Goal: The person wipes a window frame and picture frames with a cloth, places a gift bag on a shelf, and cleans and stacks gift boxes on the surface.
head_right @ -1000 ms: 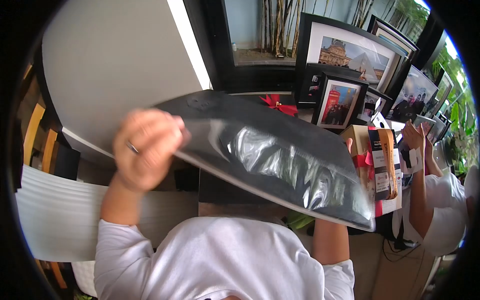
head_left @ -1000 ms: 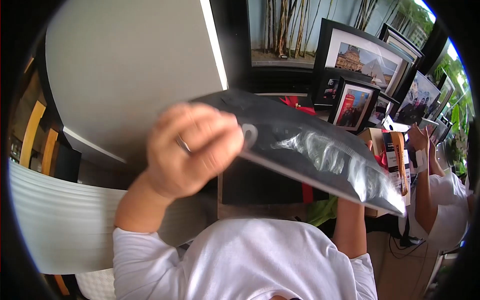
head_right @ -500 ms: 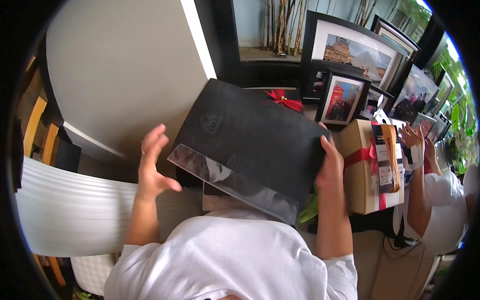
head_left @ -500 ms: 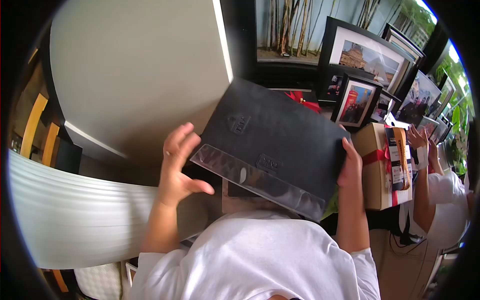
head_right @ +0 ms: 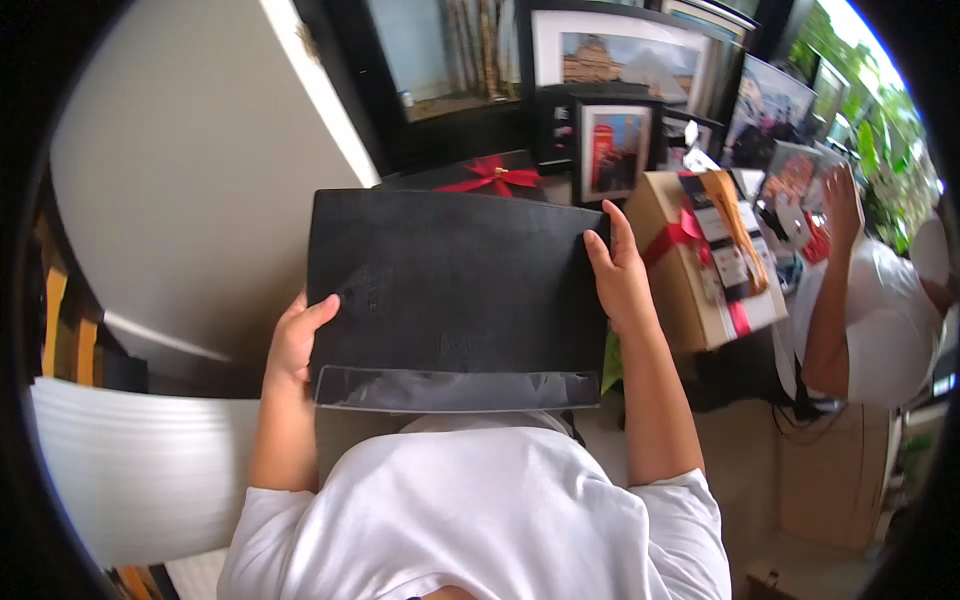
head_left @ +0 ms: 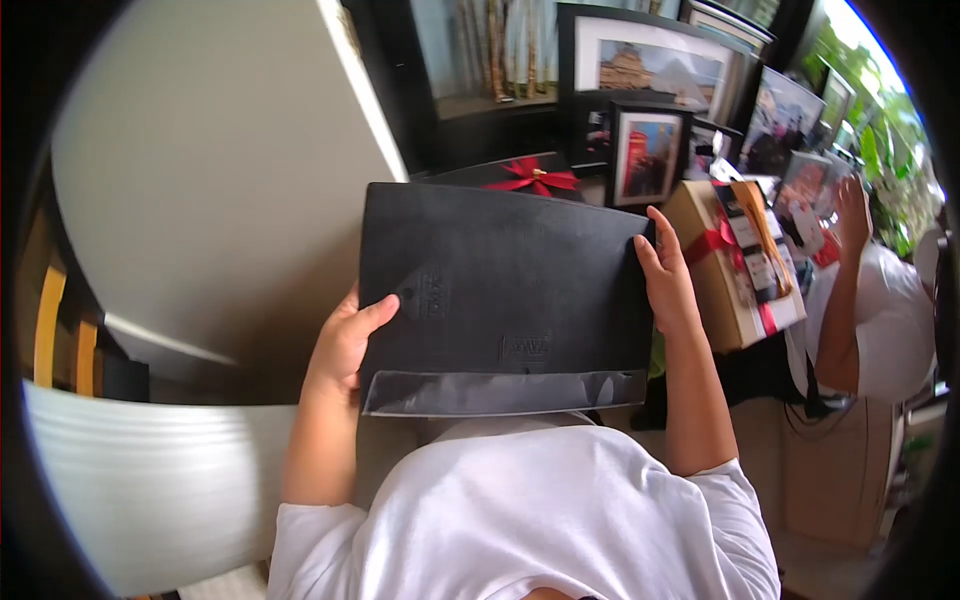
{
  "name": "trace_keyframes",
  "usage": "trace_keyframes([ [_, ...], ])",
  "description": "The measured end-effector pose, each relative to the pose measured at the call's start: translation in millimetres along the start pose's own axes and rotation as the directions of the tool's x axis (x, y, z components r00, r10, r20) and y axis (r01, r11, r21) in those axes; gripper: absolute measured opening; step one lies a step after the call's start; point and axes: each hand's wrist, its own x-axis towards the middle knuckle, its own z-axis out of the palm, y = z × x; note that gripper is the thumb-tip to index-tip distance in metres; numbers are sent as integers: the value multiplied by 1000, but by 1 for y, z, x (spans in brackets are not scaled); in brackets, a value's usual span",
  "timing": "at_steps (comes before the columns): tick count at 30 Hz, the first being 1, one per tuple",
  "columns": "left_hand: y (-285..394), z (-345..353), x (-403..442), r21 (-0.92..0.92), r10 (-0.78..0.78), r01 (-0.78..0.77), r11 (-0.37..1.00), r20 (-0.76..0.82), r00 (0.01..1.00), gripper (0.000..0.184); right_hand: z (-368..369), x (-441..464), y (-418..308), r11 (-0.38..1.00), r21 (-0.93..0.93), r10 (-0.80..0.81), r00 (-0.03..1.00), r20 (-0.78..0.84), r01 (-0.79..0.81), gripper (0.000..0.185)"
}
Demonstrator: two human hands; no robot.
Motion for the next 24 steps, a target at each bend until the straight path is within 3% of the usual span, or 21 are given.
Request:
trace_keyframes([
  [2,4,11,-1,20,12,-13,1000,59,998,48,-18,-20,-9,995,-81,-63,994,-85,56,45],
  [3,6,15,-1,29,20,-22,999,82,996,47,-28,-33,-19,996,42,79,996,-50,-77,47],
  [7,14,23,-6,202,115,-152,967,184,976,42,-44,-88,-32,990,138,6,993,-118,10,49],
  [10,8,38,-10,162,97,-169,972,376,921,40,-68,-130,-36,987,153,1,957,-291,45,45],
  [11,2,41,-9,131,94,-200,971,559,824,37,-90,-149,-20,970,236,30,942,-335,53,42],
  [13,-8,55,2,240,-19,-265,934,772,635,35,-114,-175,-5,912,391,67,895,-442,125,37],
  [14,1,92,4,184,36,-487,854,912,408,37,-116,-185,-9,870,457,78,862,-501,186,36],
  [15,-4,104,2,154,8,-523,838,956,294,40,-118,-201,-13,950,234,-9,769,-640,205,38],
  [16,-14,113,-3,164,-44,-475,864,966,254,43,-118,-217,-18,983,-2,-127,663,-738,185,40],
  [17,-25,121,-6,147,-33,-546,825,976,213,43,-118,-230,-25,904,-369,-422,591,-688,217,46],
  [18,-37,128,-10,90,49,-662,744,981,188,43,-119,-242,-33,696,-684,-678,513,-526,219,53],
  [19,-46,135,-13,106,-42,-544,833,991,128,43,-119,-251,-38,392,-901,-853,441,-281,185,60],
  [20,-51,140,-15,134,-125,-417,899,991,48,44,-120,-259,-39,355,-914,-792,582,-183,196,62],
  [21,-50,144,-17,116,-153,-507,854,988,-30,44,-121,-266,-38,323,-924,-705,704,-89,206,64],
  [22,-46,145,-17,164,-191,-512,843,982,0,43,-118,-271,-41,293,-931,-595,804,0,217,67],
  [24,-36,144,-12,250,-253,-522,815,965,68,42,-103,-269,-52,475,-865,-583,794,-170,164,57],
])
